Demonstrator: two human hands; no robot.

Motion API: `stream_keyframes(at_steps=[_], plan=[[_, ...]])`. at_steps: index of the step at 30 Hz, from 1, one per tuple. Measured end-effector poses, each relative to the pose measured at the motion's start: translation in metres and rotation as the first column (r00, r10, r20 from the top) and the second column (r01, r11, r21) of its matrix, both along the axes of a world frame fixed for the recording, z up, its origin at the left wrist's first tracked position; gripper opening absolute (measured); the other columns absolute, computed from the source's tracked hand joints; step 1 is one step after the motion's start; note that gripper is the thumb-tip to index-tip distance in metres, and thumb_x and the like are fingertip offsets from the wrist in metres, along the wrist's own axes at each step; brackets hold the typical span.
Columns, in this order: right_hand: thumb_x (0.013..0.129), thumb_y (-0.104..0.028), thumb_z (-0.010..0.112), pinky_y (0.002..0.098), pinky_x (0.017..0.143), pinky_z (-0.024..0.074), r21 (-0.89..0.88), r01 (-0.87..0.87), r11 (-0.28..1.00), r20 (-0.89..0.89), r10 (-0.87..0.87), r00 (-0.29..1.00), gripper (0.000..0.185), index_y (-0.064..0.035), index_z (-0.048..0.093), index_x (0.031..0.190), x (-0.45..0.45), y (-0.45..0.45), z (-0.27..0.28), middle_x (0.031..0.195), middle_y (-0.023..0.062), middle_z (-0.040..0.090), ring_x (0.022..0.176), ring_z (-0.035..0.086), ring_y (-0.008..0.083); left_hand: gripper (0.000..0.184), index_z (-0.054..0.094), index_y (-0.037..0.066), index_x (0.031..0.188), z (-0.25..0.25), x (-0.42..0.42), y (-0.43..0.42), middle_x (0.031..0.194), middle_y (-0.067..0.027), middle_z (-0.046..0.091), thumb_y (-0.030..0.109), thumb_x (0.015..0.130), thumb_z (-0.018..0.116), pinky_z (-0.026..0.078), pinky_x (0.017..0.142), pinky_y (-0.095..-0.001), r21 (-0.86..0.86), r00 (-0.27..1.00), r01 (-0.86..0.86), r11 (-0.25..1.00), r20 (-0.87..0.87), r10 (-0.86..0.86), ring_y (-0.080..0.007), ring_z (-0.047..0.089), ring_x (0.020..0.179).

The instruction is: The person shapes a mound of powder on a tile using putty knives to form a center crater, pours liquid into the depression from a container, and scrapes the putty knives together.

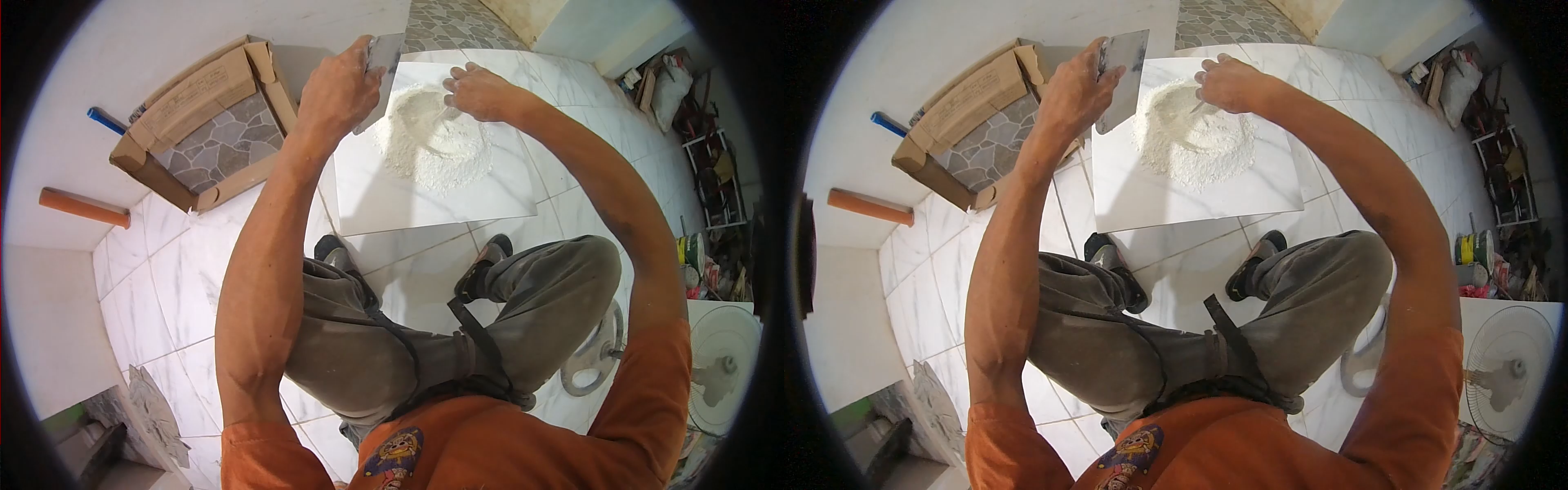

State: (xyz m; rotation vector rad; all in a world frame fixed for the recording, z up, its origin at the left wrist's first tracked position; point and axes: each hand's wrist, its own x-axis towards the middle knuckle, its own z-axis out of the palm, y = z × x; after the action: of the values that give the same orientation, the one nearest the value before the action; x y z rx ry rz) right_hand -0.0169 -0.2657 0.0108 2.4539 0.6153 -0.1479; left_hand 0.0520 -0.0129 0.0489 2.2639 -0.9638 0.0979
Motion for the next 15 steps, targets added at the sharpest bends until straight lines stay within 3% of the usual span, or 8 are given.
stream_keyframes(at_steps=[7,10,15], plan=[[0.082,-0.013,0.059,0.0369,0.08,0.0492,-0.044,0.068,0.997,-0.005,-0.069,0.998,0.012,-0.008,0.07,0.084,0.003,0.004,-0.019,0.104,0.0073,0.065,0.104,0.058,0.0249,0.044,0.05,0.0,0.124,-0.005,0.003,0.0,0.096,-0.0268,0.065,0.025,0.088,0.059,0.049,0.081,-0.0473,-0.024,0.997,0.008,1.0,0.078,-0.006,-0.0423,0.063,0.09],[0.078,-0.011,0.061,0.0376,0.076,0.0516,-0.1,0.166,0.981,-0.158,-0.18,0.971,0.012,-0.006,0.07,0.085,-0.01,0.007,-0.003,0.101,0.0088,0.066,0.1,0.06,0.0259,0.043,0.051,0.0,0.123,-0.004,0.003,-0.001,0.095,-0.0271,0.065,0.025,0.089,0.059,0.048,0.082,-0.0471,-0.006,1.0,0.0,1.0,0.028,0.0,-0.0428,0.063,0.091],[0.071,-0.008,0.06,0.0417,0.075,0.0524,0.059,0.303,0.951,-0.317,-0.27,0.909,0.015,0.0005,0.068,0.079,-0.022,0.003,-0.007,0.087,0.0178,0.066,0.088,0.064,0.0321,0.043,0.052,0.003,0.124,-0.01,0.004,-0.006,0.089,-0.0266,0.065,0.015,0.084,0.058,0.05,0.078,-0.0475,-0.081,0.998,0.005,0.997,0.06,0.0,-0.0425,0.063,0.083]])
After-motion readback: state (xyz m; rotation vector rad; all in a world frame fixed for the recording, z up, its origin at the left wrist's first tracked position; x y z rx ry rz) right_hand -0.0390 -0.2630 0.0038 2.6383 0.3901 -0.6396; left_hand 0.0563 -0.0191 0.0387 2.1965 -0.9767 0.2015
